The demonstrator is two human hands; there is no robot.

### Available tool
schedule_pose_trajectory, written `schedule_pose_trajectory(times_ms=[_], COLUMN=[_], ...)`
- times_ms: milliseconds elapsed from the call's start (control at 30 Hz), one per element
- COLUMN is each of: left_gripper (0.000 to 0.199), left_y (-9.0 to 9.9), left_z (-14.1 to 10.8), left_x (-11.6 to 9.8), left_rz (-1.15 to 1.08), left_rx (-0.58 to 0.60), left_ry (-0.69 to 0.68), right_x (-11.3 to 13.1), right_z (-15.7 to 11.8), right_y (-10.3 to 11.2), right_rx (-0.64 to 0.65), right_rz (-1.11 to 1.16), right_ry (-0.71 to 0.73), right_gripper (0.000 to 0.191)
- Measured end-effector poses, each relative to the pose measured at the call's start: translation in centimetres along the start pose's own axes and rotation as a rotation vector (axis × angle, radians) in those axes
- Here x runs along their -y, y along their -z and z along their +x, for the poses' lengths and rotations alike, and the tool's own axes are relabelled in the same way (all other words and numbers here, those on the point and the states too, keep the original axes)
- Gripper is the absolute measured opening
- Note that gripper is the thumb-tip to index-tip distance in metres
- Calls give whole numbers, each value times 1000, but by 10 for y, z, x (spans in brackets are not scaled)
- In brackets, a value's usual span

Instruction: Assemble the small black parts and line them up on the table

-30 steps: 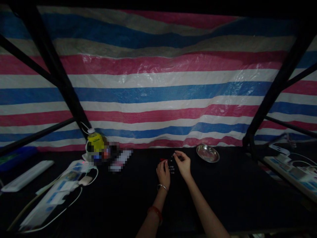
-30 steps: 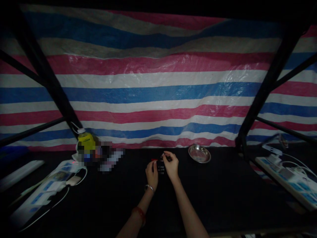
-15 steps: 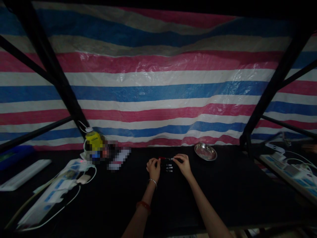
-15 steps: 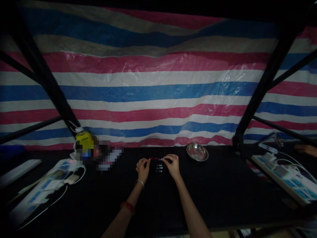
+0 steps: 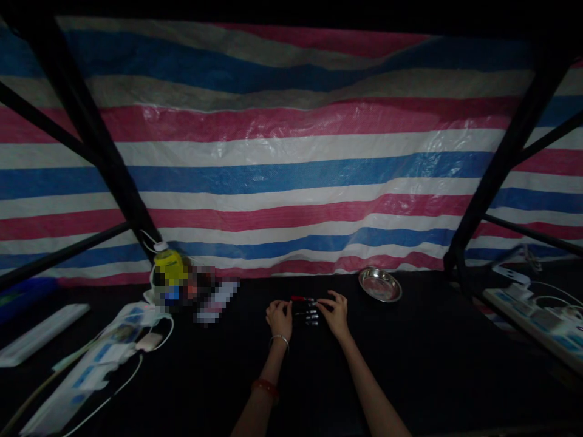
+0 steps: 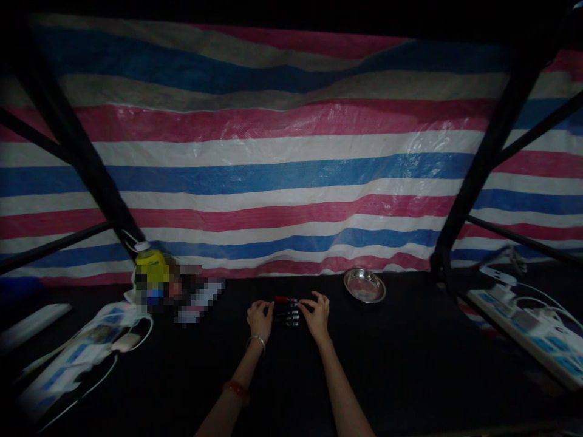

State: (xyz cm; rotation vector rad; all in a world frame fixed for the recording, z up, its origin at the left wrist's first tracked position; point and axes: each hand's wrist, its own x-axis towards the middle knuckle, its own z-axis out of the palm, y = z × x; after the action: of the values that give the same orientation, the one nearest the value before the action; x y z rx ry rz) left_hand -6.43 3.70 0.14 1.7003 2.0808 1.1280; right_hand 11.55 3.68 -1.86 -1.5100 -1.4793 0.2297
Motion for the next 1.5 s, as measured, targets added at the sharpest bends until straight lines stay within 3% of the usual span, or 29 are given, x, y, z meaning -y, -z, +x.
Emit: schedule_pose_trajectory(times_ms=[767,967,1167,1300,1500], left_gripper=[14,22,26,25,22], left_y=[0,6,12,13,11], left_z=[1,-4,-7,-8,-8], left_x=[0,1,0,-2,0], left_rz=[-26,-95,-82,-84,-84], left_rx=[0,96,174,185,172], left_ry=[3,-108,-127,-143,-153], right_x=[16,10,-6,-9,8], right_z=[-4,-4,-10,-15,-19], right_y=[8,6,7,10,13], right_rx=[57,11,-68,-30,57], right_rz=[-65,-24,-44,-102,-212], right_ry=[-58,-59,-108,-124,-73], right_gripper=[13,16,24,31,38])
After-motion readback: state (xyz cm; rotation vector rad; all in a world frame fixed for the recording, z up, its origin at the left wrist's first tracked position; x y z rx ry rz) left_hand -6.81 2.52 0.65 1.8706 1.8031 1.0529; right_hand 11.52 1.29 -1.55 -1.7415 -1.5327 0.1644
